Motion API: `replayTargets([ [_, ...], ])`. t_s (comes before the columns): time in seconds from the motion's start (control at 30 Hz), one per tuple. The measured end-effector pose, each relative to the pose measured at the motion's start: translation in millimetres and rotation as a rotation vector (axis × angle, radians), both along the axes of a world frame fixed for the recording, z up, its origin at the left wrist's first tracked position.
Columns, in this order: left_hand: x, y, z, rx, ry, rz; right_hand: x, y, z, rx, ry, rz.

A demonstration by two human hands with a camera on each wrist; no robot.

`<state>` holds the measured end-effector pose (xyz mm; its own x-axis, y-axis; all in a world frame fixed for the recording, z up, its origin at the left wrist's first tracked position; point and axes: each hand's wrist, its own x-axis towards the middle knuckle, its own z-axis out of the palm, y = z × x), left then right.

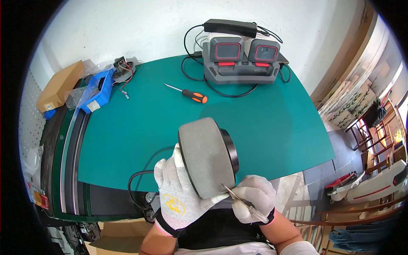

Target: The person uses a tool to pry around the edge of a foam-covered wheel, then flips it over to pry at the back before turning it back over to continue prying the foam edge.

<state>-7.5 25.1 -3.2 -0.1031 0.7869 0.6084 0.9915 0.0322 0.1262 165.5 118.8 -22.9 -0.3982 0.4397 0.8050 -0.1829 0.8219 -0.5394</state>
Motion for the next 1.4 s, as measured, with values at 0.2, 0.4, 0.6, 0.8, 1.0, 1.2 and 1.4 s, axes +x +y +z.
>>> replayTargets([
  [0.2,-2.0,1.1,1.5,-0.033,0.009,0.023,-6.1,1.6,1.9,0.095,-0.010,-0.053],
  [0.4,-5.3,1.6,-5.0,-0.001,-0.008,0.012,-10.0,3.8,-4.2,0.199,-0.061,-0.093],
  [0.6,-5.6,7.2,-3.1,0.004,-0.021,0.009,-23.9,5.5,-2.4,0.267,0.054,-0.117],
  [0.8,-10.1,4.5,-6.0,-0.001,-0.040,0.002,-23.3,8.8,-16.0,0.176,0.047,-0.025],
  [1.0,-9.9,6.3,-4.2,-0.024,-0.056,0.006,-29.4,7.5,-4.6,0.220,0.097,-0.057],
  [1.2,-9.2,5.2,-3.9,-0.042,-0.054,0.025,-27.6,7.5,-5.6,0.173,0.066,-0.021],
  [1.4,-11.6,7.0,-6.1,-0.028,-0.063,0.001,-28.9,8.0,-3.4,0.205,0.090,-0.029],
])
